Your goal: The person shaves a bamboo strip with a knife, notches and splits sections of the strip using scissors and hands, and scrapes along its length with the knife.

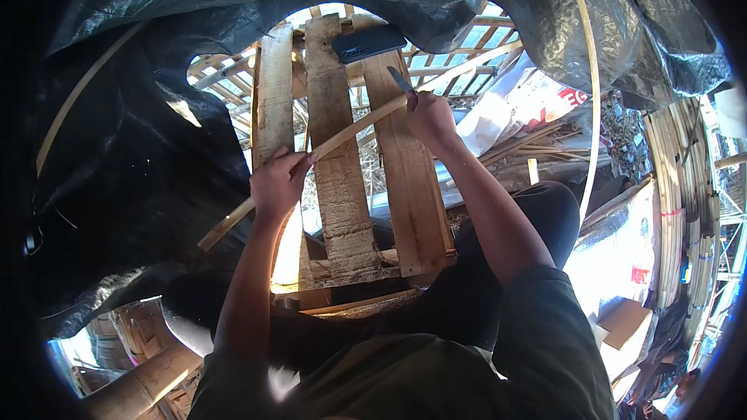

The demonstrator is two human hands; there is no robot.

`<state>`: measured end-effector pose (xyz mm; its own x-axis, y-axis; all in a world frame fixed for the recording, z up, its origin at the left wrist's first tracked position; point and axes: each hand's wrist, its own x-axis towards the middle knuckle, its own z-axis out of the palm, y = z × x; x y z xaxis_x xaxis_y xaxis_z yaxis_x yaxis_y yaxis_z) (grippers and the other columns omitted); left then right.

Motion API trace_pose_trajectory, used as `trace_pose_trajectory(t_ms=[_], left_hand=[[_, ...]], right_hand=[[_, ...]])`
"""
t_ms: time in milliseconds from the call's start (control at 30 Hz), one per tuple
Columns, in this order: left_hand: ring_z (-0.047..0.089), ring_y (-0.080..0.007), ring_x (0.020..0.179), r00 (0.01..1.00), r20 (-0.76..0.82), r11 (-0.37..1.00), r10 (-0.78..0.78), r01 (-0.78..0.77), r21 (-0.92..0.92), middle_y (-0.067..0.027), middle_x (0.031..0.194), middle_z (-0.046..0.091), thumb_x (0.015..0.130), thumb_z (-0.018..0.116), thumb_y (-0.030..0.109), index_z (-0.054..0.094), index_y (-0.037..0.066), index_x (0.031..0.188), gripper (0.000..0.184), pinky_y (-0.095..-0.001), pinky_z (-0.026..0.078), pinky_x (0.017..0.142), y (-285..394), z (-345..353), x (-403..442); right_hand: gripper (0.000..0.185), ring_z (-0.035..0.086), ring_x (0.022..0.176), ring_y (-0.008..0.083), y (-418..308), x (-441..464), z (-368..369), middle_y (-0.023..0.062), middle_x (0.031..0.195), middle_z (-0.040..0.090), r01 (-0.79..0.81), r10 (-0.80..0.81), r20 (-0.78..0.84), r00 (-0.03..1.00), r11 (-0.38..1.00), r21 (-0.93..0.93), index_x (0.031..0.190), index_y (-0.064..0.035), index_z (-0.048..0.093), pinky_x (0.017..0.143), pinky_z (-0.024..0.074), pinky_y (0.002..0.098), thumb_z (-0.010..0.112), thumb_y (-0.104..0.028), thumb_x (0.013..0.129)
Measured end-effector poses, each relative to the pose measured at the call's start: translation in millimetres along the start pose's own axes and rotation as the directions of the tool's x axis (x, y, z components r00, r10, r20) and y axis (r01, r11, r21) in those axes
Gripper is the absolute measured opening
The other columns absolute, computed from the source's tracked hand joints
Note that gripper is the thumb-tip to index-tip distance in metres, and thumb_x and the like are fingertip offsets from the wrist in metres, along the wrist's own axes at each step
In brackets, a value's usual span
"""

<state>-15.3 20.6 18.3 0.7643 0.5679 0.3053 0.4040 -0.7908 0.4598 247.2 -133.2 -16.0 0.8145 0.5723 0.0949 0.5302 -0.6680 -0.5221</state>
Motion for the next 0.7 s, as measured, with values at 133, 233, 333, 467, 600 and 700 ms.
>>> trace_pose_trajectory(t_ms=[133,233,333,467,600,700], left_hand=[[0.062,-0.0253,0.060,1.000,0.008,1.000,-0.005,0.006,-0.020,-0.0053,0.071,0.058,0.087,0.071,0.033,0.075,0.013,0.087,0.020,-0.0361,0.046,0.054,1.2,-0.6,-0.3],[0.062,-0.0250,0.060,1.000,0.000,1.000,0.009,-0.009,-0.026,-0.0051,0.070,0.058,0.087,0.072,0.033,0.075,0.013,0.088,0.020,-0.0362,0.046,0.053,0.0,0.2,-0.6],[0.062,-0.0247,0.060,1.000,-0.002,1.000,0.025,-0.025,-0.011,-0.0048,0.070,0.058,0.087,0.072,0.032,0.075,0.014,0.089,0.019,-0.0362,0.047,0.054,0.3,-0.4,-0.8],[0.064,-0.0257,0.063,0.999,-0.017,1.000,0.028,-0.028,-0.001,-0.0053,0.070,0.060,0.086,0.072,0.033,0.076,0.015,0.086,0.018,-0.0378,0.049,0.056,-0.3,1.4,-1.3],[0.063,-0.0254,0.062,0.999,-0.020,0.999,0.048,-0.048,0.011,-0.0048,0.070,0.059,0.086,0.072,0.032,0.076,0.015,0.087,0.018,-0.0374,0.048,0.055,-2.9,3.0,-1.8],[0.062,-0.0250,0.061,0.999,-0.014,0.999,0.053,-0.053,0.011,-0.0047,0.070,0.057,0.086,0.072,0.032,0.076,0.015,0.089,0.017,-0.0369,0.047,0.054,-3.0,2.2,-2.6]], right_hand=[[0.045,0.066,0.077,0.0469,0.4,-3.1,1.7,0.0288,0.076,0.066,-0.001,0.002,-0.022,1.000,0.999,0.037,0.085,0.0063,0.067,0.072,0.0525,0.0528,0.048,-0.032,0.099],[0.046,0.066,0.078,0.0477,-4.0,-1.3,-5.0,0.0295,0.077,0.066,-0.035,0.034,0.022,0.999,0.999,0.037,0.085,0.0074,0.066,0.075,0.0524,0.0528,0.047,-0.032,0.099],[0.048,0.068,0.073,0.0448,-12.3,-0.3,-15.2,0.0289,0.073,0.066,-0.115,0.108,0.125,0.986,0.992,0.053,0.084,0.0076,0.066,0.068,0.0547,0.0502,0.046,-0.033,0.100],[0.053,0.069,0.061,0.0381,-15.6,-3.5,-18.9,0.0275,0.067,0.065,-0.206,0.187,0.191,0.964,0.975,0.081,0.082,0.0104,0.065,0.053,0.0559,0.0449,0.044,-0.034,0.101],[0.057,0.069,0.059,0.0370,-18.9,-5.8,-27.6,0.0269,0.065,0.065,-0.220,0.185,0.270,0.945,0.970,0.105,0.084,0.0139,0.063,0.048,0.0558,0.0436,0.044,-0.037,0.101],[0.059,0.069,0.059,0.0371,-18.8,-7.4,-28.4,0.0270,0.066,0.065,-0.251,0.206,0.294,0.933,0.960,0.126,0.086,0.0147,0.063,0.048,0.0560,0.0433,0.044,-0.040,0.100]])
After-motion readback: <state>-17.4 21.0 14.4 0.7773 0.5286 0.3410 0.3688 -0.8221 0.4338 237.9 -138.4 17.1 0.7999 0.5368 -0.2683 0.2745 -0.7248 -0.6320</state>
